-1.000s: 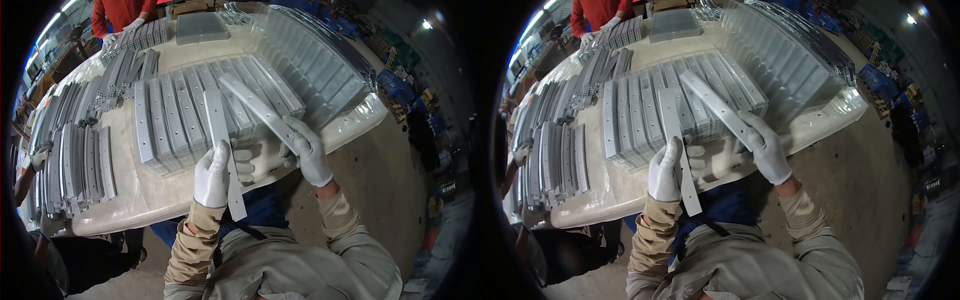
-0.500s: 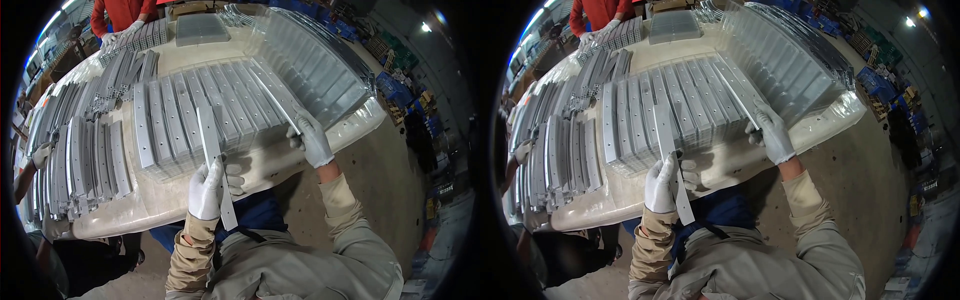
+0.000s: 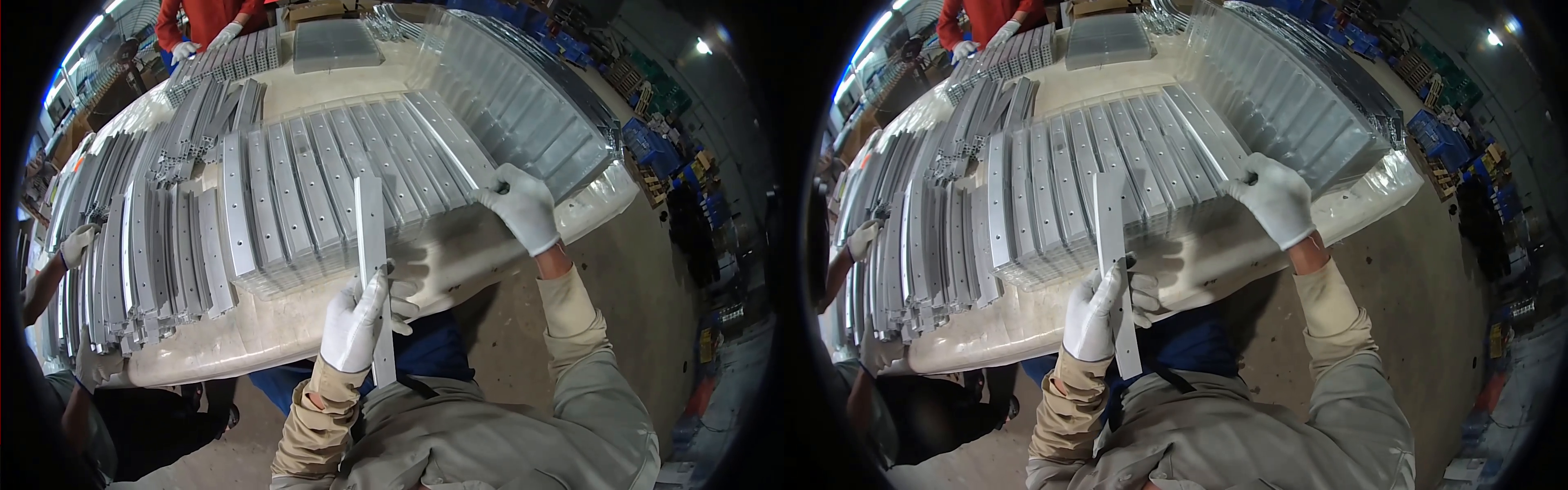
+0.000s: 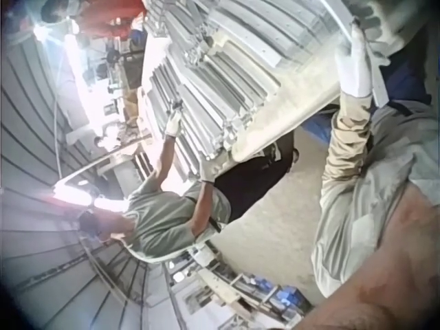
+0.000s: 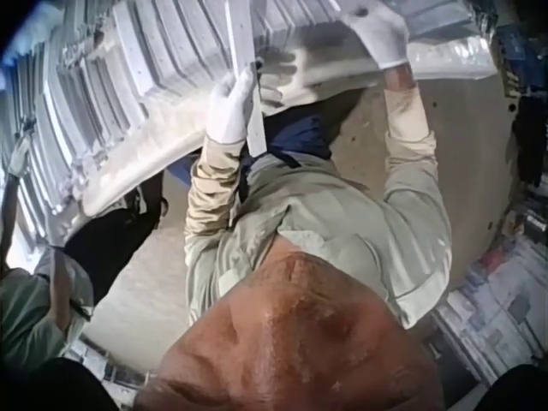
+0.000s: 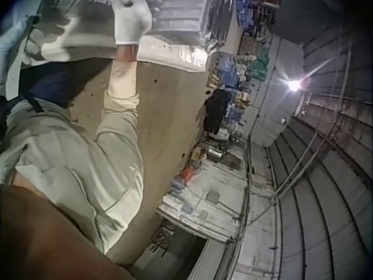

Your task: Inspecting and organizing metal bars on a production table.

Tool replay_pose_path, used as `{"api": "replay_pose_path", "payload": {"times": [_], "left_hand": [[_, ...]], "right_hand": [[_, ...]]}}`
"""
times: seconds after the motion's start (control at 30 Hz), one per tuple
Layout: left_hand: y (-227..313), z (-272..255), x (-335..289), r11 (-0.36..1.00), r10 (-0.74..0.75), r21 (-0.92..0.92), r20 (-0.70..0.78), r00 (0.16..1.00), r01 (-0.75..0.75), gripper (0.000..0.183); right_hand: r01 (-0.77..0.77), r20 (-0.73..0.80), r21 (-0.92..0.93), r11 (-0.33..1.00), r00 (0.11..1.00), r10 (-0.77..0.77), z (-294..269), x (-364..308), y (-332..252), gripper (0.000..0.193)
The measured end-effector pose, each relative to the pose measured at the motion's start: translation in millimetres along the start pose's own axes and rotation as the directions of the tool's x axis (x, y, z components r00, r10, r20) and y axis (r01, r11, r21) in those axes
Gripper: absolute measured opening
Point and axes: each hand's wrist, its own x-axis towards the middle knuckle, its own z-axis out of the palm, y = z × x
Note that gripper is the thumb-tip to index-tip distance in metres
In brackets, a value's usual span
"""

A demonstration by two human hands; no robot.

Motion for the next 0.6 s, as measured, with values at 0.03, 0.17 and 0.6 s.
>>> {"api": "replay_pose_path", "payload": {"times": [0.03, 0.17, 0.6], "left_hand": [[-1.0, 0.7, -1.5, 1.0, -0.005, 0.012, 0.001, 1.0, 0.005, 0.06], [3.5, -0.6, -5.9, 0.998, -0.06, -0.025, -0.004, 0.998, 0.06, 0.06], [-0.2, 49.5, 55.5, 0.93, 0.194, -0.304, -0.079, 0.978, -0.209, 0.041]], "right_hand": [[0.001, 0.001, 0.004, 1.0, 1.0, -0.001, 4.0, -0.4, 1.1, 0.028], [0.118, -0.134, 0.039, 0.992, 0.985, -0.112, 20.5, -5.2, -0.3, 0.033], [0.167, 0.013, 0.373, 0.913, 0.983, -0.185, -2.0, -124.4, -97.9, 0.063]]}}
